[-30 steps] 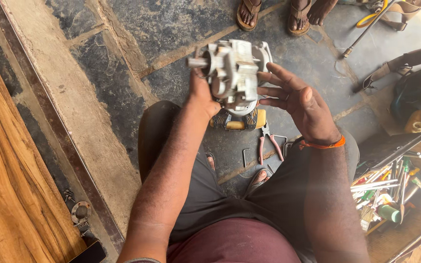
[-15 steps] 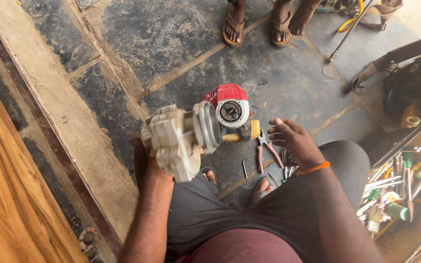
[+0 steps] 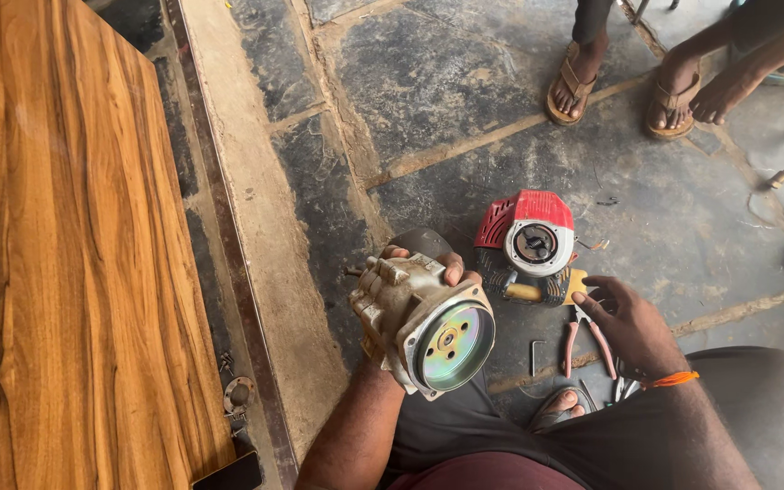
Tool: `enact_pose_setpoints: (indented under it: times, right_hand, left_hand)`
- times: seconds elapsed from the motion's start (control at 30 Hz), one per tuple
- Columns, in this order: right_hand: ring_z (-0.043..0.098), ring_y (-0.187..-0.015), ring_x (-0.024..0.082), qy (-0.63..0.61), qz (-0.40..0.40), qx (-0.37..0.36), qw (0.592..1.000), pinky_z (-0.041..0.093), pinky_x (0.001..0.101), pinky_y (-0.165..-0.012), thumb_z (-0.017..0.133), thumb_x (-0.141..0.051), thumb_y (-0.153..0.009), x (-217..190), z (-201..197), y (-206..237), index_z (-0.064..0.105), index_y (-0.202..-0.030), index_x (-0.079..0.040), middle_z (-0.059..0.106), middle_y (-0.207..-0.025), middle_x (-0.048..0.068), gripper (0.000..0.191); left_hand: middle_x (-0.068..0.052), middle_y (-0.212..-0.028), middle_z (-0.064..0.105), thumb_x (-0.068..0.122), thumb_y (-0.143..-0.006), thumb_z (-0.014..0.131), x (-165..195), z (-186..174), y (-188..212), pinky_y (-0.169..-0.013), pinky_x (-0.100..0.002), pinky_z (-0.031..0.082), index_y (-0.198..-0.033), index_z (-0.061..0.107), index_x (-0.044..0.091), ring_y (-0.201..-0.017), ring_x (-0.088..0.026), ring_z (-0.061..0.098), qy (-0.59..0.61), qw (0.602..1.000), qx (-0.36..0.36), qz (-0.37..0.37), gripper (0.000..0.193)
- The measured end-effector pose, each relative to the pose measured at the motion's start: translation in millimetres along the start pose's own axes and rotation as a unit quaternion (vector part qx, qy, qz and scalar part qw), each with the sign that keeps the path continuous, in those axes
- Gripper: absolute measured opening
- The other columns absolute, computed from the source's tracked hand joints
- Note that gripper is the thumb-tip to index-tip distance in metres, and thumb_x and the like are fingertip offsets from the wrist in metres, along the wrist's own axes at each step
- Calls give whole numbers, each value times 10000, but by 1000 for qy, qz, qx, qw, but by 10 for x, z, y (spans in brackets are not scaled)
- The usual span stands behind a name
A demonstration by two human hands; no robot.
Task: The person is sitting on the floor and repairing a small red engine. They use a screwdriver to adjust components, then switch to pliers to remove a part. Another person briefly assists by handing over a tool. The person continues to disassemble and inspect the engine components.
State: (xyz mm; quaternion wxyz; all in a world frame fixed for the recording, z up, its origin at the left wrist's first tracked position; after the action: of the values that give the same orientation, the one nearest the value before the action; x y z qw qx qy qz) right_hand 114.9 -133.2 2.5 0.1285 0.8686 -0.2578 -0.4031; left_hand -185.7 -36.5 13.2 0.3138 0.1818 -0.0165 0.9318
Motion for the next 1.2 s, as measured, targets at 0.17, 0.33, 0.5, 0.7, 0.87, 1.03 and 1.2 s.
enact_pose_setpoints:
  times: [0.17, 0.33, 0.5, 0.7, 0.87, 1.03, 1.2]
  right_hand:
    - [703, -1129, 224, -133, -32, -77, 988, 542, 408, -981, 597, -457, -953, 57, 205, -52, 621, -1387, -78, 758, -1187, 149, 577]
    - [705, -1106, 205, -194, -39, -139, 970, 559, 384, -977, 581, -434, -962, 33, 406, -129, 605, -1395, -61, 751, -1171, 140, 572]
    - [692, -1090, 215, -253, -32, -168, 952, 552, 380, -982, 526, -455, -983, -15, 432, -90, 603, -1411, -39, 737, -1151, 148, 602]
    - [635, -1112, 260, -463, -85, -234, 850, 516, 423, -1008, 451, -564, -1015, -267, 340, 109, 481, -1496, 20, 649, -1210, 169, 757]
    - [547, -1299, 285, -489, -170, -255, 817, 490, 450, -1054, 469, -777, -893, -510, 193, 194, 259, -1618, -27, 475, -1501, 182, 1063]
    - [549, -1369, 441, -483, -242, -285, 792, 498, 457, -675, 520, -846, -870, -634, 82, 345, 47, -1718, -137, 358, -1658, 259, 1202]
    - [462, -1419, 316, -437, -138, -232, 858, 477, 447, -1088, 690, -629, -827, -513, 173, 284, 143, -1649, -145, 371, -1617, 171, 1100]
  left_hand:
    - [-153, -1285, 682, 605, -1036, 454, -29, -145, -18, -914, -470, 619, -1336, 646, 57, -1156, -279, 679, -9, 999, 18, -38, 653]
    - [-156, -1283, 682, 617, -1027, 460, -49, -206, -104, -914, -467, 619, -1337, 644, 53, -1155, -284, 681, -11, 998, 23, -64, 670]
    - [-159, -1281, 682, 630, -1017, 465, -99, -293, -397, -914, -465, 619, -1337, 641, 49, -1154, -290, 682, -13, 995, 34, -91, 686]
    - [-163, -1278, 683, 644, -1005, 471, -257, -356, -650, -914, -461, 619, -1338, 639, 43, -1153, -296, 684, -5, 991, 40, -125, 707]
    - [-167, -1276, 683, 657, -996, 476, -481, -326, -565, -914, -459, 619, -1338, 636, 39, -1152, -301, 685, 5, 983, 26, -182, 724]
    - [-170, -1274, 684, 669, -986, 481, -655, -294, -525, -913, -456, 618, -1339, 634, 35, -1151, -307, 687, 2, 976, 33, -217, 742]
    - [-160, -1309, 654, 662, -961, 478, -784, -316, -563, -950, -473, 605, -1361, 606, 72, -1185, -302, 673, -93, 962, 99, -238, 724]
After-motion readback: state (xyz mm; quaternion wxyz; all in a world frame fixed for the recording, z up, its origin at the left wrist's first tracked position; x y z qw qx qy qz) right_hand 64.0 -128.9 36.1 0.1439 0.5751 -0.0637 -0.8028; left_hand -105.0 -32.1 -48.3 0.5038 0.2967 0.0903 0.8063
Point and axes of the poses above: each hand's wrist, its own y-axis away from the middle knuckle, its own z-axis out of the palm, x = y × z, the point moved 6 cm from there along -y, towards the middle knuckle
